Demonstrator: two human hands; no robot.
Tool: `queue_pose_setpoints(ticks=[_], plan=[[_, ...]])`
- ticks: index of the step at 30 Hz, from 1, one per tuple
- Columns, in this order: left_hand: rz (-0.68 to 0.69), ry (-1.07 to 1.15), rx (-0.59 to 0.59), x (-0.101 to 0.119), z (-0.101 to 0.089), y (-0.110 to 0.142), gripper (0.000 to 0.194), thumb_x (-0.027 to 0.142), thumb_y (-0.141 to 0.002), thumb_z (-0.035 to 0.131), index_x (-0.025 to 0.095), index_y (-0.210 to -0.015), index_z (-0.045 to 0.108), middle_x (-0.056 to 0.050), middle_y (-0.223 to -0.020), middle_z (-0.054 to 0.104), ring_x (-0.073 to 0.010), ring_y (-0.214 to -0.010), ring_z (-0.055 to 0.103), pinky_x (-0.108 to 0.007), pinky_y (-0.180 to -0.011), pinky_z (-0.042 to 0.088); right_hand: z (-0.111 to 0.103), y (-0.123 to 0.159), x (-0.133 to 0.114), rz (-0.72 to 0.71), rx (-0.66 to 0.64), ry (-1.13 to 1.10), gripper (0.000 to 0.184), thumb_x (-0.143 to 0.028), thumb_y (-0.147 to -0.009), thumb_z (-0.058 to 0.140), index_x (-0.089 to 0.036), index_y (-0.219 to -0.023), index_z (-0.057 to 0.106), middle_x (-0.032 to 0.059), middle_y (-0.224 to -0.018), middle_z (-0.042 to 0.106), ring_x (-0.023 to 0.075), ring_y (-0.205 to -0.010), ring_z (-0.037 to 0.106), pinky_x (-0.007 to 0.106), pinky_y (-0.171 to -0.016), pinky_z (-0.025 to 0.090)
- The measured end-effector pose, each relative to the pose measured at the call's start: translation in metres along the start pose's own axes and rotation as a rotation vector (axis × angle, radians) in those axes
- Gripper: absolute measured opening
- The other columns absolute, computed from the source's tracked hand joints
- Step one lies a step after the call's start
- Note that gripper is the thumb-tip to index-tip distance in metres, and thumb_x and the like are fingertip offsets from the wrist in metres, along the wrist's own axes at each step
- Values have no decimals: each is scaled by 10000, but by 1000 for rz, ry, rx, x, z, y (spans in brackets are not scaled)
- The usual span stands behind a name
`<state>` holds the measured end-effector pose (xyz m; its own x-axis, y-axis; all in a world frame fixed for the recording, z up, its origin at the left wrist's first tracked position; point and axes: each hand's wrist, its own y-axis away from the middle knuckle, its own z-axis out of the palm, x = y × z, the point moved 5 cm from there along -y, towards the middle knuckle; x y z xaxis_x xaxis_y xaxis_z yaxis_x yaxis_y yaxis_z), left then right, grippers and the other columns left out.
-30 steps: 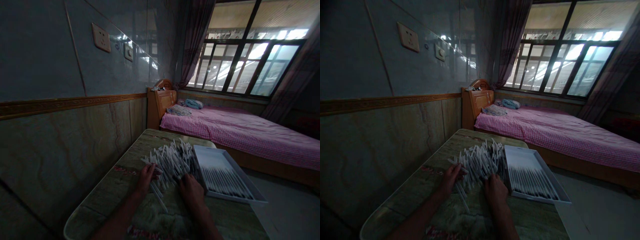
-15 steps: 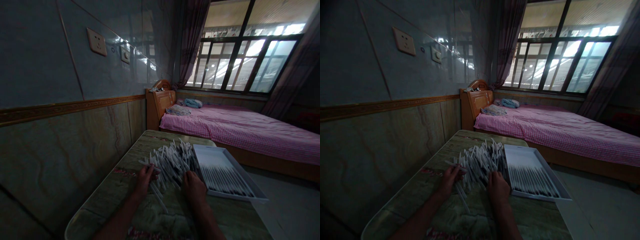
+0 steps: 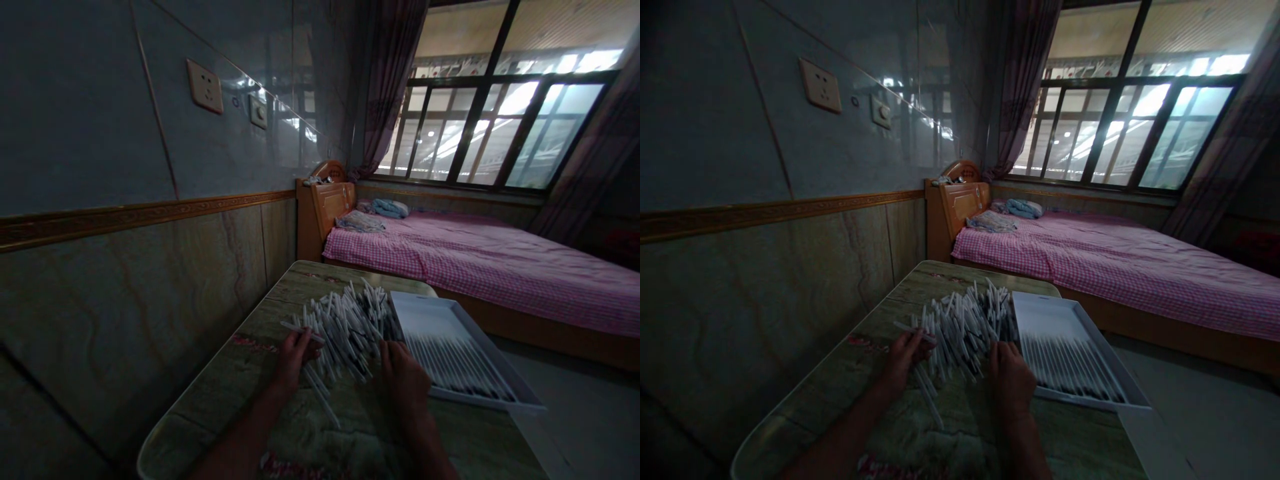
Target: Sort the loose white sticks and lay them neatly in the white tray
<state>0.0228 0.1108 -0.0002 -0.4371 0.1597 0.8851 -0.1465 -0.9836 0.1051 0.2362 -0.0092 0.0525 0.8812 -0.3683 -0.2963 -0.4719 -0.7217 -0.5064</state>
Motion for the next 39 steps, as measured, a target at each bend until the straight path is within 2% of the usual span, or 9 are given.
queue_pose_setpoints(ticks=[4,6,11,16,21,28,33,36,39], plan=[[-43,132,9,-1,0,-1,162,257,-735,720,141,-799,626,-54,-753,742,-166,-644,707,-245,-570,571,-4,1,3,6,146,-157,495,-476,-971,260,-194,-781,620,38,-776,652,133,-606,579,238,-518,277],[-76,208,19,-1,0,-2,76,197,-785,668,138,-798,620,-60,-756,746,-162,-641,711,-246,-581,577,-2,2,0,-21,170,-287,551,-531,-961,222,-191,-777,615,49,-753,653,150,-634,596,239,-556,335],[-136,343,60,2,-1,-2,93,119,-859,557,127,-779,603,-70,-745,749,-164,-633,718,-243,-583,585,4,9,-19,-122,114,-503,552,-563,-943,255,-199,-705,594,45,-653,638,153,-584,582,244,-568,378],[-151,376,57,2,1,0,70,124,-848,585,122,-779,598,-70,-731,746,-170,-627,718,-247,-578,591,8,12,-30,-132,63,-554,547,-565,-938,275,-194,-709,607,50,-673,646,150,-609,602,237,-583,394],[-151,390,34,0,2,0,34,137,-834,612,133,-802,601,-66,-757,748,-178,-668,724,-266,-598,598,12,14,-31,-117,-5,-560,557,-580,-930,273,-198,-713,614,61,-693,651,162,-648,610,245,-621,413],[-181,397,44,3,3,2,84,114,-862,560,123,-787,598,-53,-714,741,-151,-626,716,-232,-582,592,15,14,-27,-87,0,-582,547,-568,-935,276,-184,-751,619,70,-719,656,166,-663,606,254,-653,421],[-163,320,33,3,6,6,34,141,-838,599,141,-814,575,-48,-743,740,-164,-614,714,-255,-570,590,18,16,-27,-112,-9,-583,504,-530,-941,308,-182,-758,624,69,-733,653,166,-676,607,254,-654,413],[-132,242,-13,1,7,9,99,195,-802,656,147,-825,572,-45,-749,736,-173,-621,713,-269,-576,586,18,18,-32,-160,-50,-599,437,-455,-946,340,-186,-766,634,62,-752,654,160,-707,609,250,-675,411],[-121,152,-125,-1,13,13,216,285,-749,717,156,-847,575,-55,-769,735,-194,-652,715,-286,-588,579,19,20,-41,-217,-155,-666,325,-383,-906,420,-192,-792,658,54,-773,666,155,-735,614,243,-705,422]])
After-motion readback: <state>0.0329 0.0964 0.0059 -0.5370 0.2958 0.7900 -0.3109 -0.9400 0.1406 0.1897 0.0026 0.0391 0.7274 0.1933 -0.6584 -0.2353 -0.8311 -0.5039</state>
